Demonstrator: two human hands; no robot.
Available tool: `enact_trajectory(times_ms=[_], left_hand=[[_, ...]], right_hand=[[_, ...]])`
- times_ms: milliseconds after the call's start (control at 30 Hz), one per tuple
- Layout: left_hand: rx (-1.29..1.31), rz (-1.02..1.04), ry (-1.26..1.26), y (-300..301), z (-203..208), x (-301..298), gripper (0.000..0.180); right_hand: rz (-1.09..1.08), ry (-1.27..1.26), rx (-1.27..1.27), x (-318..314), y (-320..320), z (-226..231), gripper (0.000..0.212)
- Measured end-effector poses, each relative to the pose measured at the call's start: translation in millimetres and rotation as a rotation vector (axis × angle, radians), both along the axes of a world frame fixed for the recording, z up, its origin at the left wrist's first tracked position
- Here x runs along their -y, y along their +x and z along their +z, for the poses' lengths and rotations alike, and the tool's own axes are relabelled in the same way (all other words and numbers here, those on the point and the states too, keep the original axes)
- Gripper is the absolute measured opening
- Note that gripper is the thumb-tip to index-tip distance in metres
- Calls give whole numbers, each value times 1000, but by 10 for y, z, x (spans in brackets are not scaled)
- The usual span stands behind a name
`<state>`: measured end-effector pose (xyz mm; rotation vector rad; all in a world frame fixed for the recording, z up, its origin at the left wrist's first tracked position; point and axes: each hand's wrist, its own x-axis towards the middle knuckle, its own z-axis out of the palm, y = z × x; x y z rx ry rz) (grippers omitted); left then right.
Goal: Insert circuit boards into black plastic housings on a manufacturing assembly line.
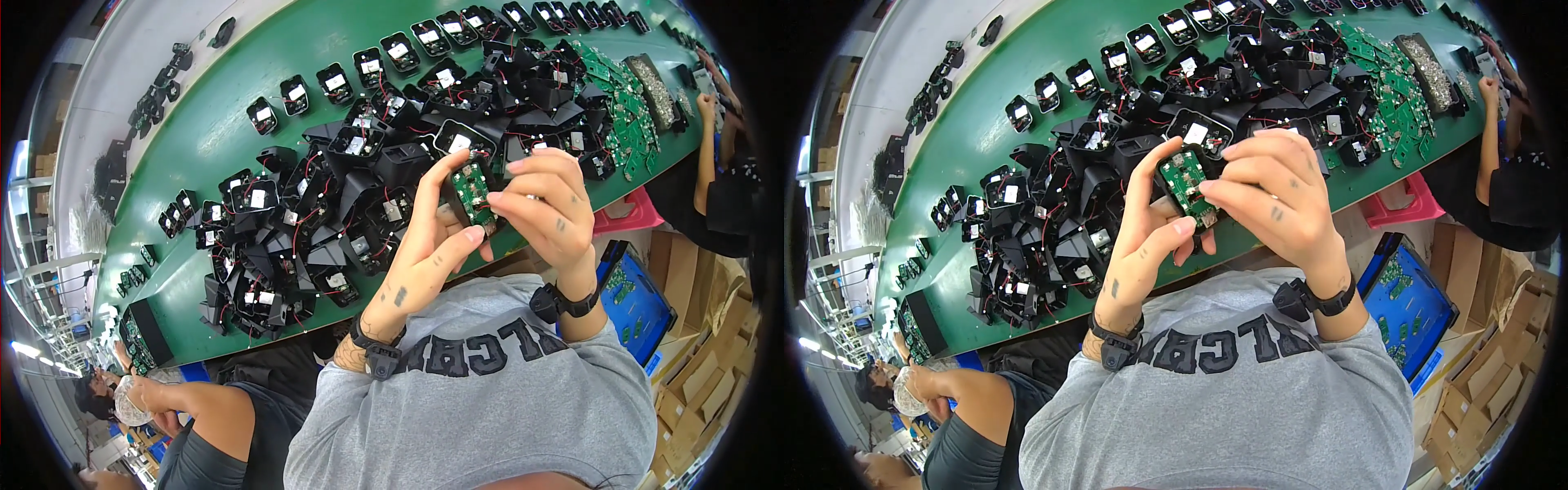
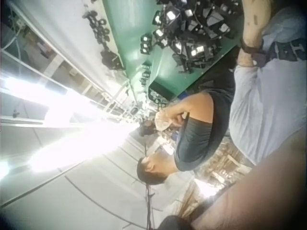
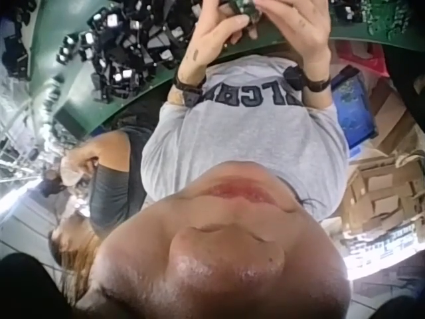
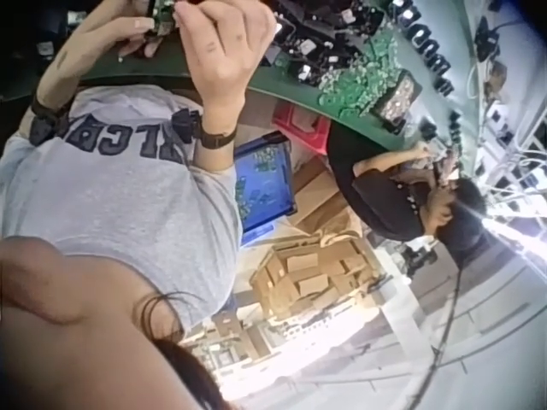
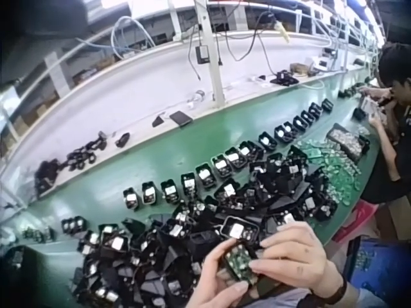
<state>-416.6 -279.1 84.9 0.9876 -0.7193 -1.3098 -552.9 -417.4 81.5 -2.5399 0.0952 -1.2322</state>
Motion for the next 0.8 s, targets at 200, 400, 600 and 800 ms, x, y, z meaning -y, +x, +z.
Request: enact_trajectory(times_ms=[200,400,600,800], left_hand=[[192,213,-101,-187,-121,65,68],[254,236,-123,-238,-173,74,68],[322,260,-140,-232,-209,81,68],[368,328,-175,-209,-218,74,69]], right_hand=[[-58,712,-130,-188,40,-49,13],[73,1439,130,-252,111,-231,9],[-10,1048,105,-303,102,-290,9],[140,994,1,-253,76,-181,15]])
